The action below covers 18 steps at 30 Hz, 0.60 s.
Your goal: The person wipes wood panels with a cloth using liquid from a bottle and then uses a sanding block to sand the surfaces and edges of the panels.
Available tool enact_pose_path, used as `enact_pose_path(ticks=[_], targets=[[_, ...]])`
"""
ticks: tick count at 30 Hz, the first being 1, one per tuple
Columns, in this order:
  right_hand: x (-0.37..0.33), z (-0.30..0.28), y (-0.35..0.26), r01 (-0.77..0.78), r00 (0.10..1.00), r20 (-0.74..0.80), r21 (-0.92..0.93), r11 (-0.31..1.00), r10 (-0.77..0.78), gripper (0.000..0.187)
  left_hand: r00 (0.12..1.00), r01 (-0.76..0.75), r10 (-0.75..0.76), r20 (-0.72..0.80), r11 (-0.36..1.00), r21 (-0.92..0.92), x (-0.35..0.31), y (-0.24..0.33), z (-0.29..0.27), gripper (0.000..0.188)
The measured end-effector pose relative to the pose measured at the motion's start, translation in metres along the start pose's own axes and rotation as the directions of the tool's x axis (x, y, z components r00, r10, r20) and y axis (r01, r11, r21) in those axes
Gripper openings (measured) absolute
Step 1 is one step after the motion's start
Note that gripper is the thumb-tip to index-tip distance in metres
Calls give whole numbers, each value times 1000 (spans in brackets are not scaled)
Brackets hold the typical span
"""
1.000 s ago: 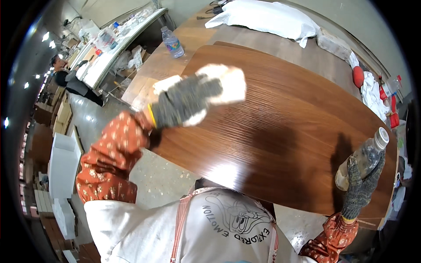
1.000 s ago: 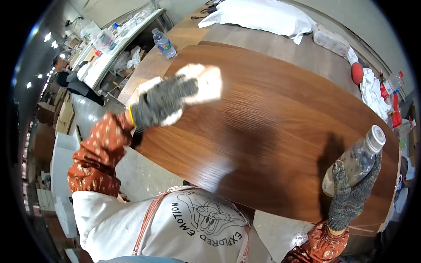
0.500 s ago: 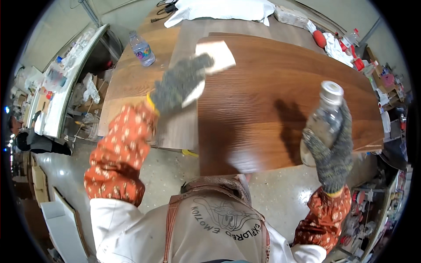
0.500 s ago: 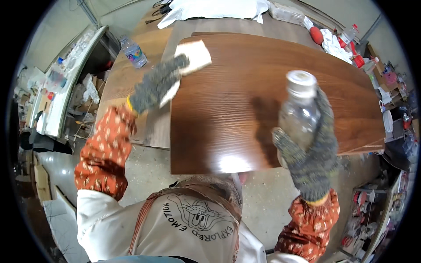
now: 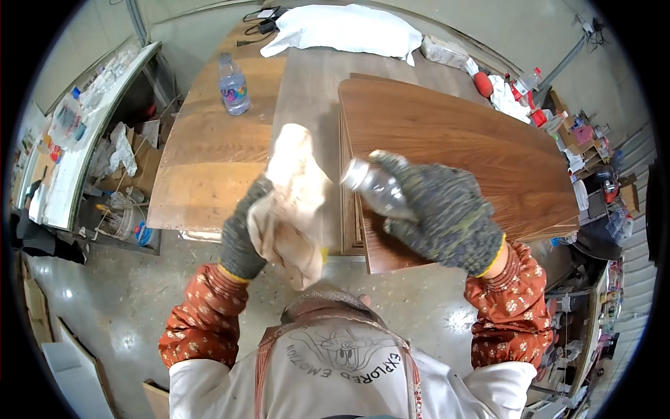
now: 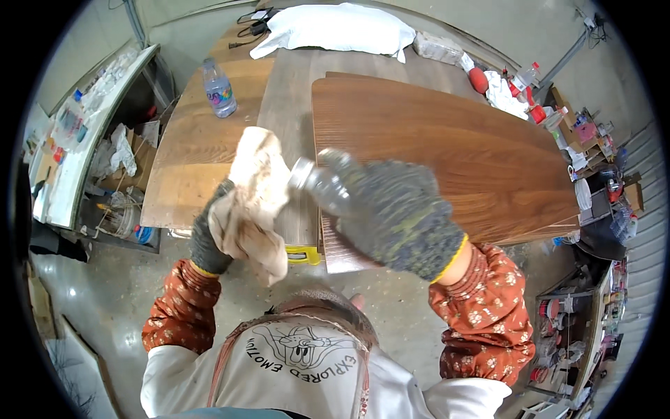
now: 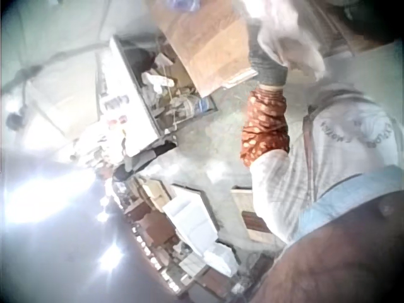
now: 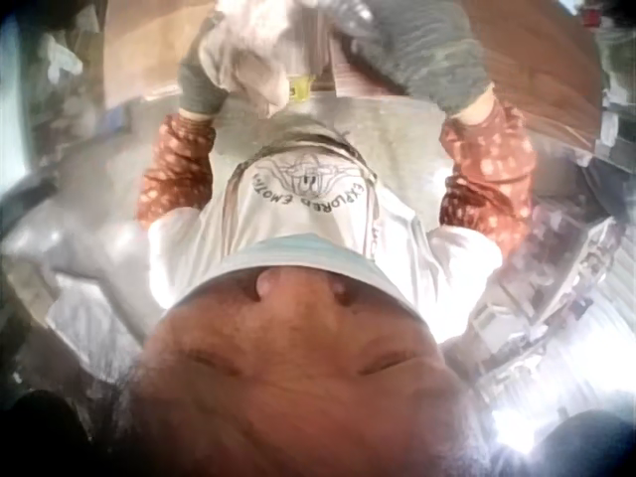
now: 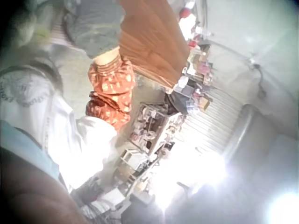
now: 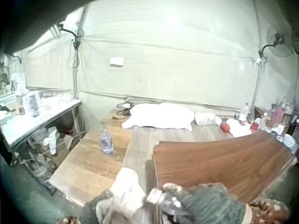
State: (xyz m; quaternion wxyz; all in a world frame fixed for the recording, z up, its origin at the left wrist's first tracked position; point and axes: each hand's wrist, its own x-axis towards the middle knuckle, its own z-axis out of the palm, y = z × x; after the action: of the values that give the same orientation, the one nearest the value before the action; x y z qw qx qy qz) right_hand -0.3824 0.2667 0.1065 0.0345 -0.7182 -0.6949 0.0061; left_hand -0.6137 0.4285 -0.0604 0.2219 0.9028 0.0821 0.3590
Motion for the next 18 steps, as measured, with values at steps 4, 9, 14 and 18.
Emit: enact_pose_path(ticks=[4, 9, 14, 18], targets=[[11, 2, -25, 107, 992, 75, -65, 992, -102, 68, 931, 341, -360, 55, 811, -476, 19, 42, 23, 47], [15, 3, -27, 56, 990, 138, -169, 984, -33, 68, 840, 269, -421, 342, -224, -937, 21, 15, 35, 35], [0, 0, -8, -173, 964, -189, 80, 982, 186, 61, 973, 213, -232, -12, 911, -353, 79, 6, 29, 32], [-51, -4, 18, -208, 847, -370, 431, 878, 382, 71, 931, -360, 352, 95, 929, 90, 137, 3, 45, 32]])
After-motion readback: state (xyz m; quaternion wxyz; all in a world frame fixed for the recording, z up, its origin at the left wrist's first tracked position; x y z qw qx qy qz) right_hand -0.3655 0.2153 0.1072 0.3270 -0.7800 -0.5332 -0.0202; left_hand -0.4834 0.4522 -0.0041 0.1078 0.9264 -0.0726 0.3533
